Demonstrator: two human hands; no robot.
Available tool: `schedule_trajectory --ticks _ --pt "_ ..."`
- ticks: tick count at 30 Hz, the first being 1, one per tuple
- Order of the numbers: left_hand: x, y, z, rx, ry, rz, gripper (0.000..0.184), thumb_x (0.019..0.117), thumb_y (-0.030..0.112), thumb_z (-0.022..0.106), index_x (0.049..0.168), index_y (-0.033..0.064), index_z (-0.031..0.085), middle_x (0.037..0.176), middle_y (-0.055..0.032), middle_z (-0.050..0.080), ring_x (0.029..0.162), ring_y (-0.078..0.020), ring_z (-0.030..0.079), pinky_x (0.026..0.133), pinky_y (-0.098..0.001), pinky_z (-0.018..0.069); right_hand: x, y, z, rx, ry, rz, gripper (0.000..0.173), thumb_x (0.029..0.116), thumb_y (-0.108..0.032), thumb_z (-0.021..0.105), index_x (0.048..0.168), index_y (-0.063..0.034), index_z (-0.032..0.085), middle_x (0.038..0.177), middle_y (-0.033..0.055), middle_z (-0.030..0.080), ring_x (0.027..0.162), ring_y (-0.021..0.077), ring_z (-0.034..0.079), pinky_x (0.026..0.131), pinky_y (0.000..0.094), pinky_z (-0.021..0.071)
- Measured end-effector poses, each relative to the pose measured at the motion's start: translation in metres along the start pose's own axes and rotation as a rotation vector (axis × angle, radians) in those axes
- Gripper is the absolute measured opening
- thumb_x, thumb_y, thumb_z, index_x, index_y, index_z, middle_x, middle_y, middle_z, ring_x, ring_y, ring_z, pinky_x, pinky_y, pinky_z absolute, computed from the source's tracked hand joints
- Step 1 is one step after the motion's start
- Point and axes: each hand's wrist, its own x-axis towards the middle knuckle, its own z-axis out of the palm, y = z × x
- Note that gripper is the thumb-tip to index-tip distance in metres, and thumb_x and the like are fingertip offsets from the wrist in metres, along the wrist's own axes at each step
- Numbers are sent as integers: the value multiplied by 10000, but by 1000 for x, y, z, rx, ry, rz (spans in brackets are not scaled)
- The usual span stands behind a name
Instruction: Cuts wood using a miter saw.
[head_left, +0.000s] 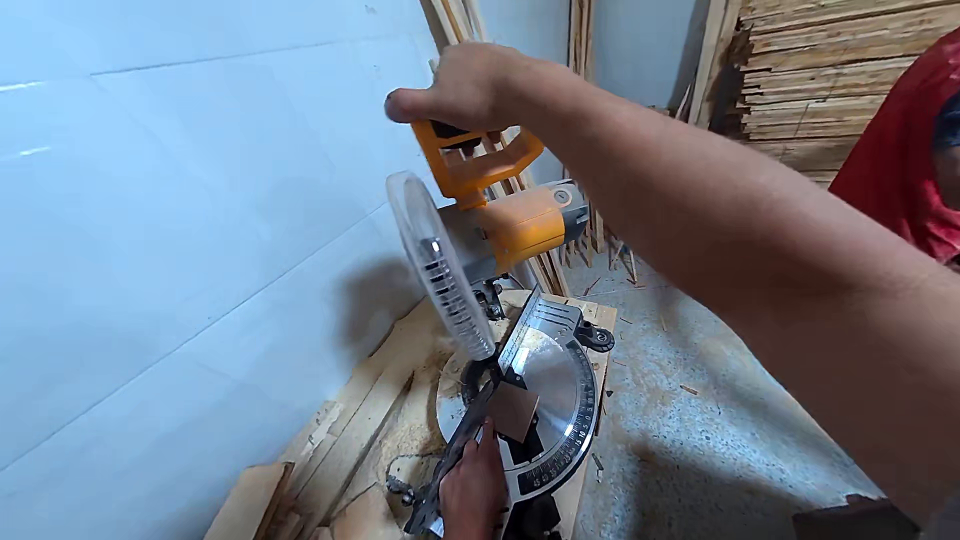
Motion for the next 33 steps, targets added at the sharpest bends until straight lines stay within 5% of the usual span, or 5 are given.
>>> schedule_trajectory --ticks 4,10,20,27,33 --pt "3 -3 -3 -23 -74 8 496 1091 378 305 1579 373 399 1190 -104 714 926 -325 730 783 -545 584 18 2 1 17 7 0 780 936 -825 327 937 -146 712 826 11 700 684 145 658 610 396 535" --pt "0 -7 -1 -122 -73 39 504 1080 282 367 1580 327 406 1167 -149 703 893 -359 727 779 -543 586 -4 4 10 -117 79 -14 903 900 -873 240 871 -107 717 869 125 709 803 309 694 727 635 517" --pt "0 -13 0 -209 -125 94 569 1052 153 398 1611 245 342 1215 -200 667 913 -398 714 764 -559 583 23 -6 17 -79 75 37 802 988 -754 240 956 -103 708 887 56 744 752 199 718 693 499 574" --pt "1 -7 0 -111 -64 71 508 1085 284 368 1593 285 385 1199 -177 687 889 -381 723 748 -562 584 22 0 20 107 81 -147 475 1078 -501 414 1037 -122 697 795 9 690 599 97 653 527 290 548" --pt "1 -3 1 -85 33 41 473 1081 348 377 1541 321 482 1118 -152 727 851 -372 729 726 -579 577 7 1 21 135 152 -170 470 1063 -505 474 978 -99 696 745 5 620 581 88 578 525 286 489"
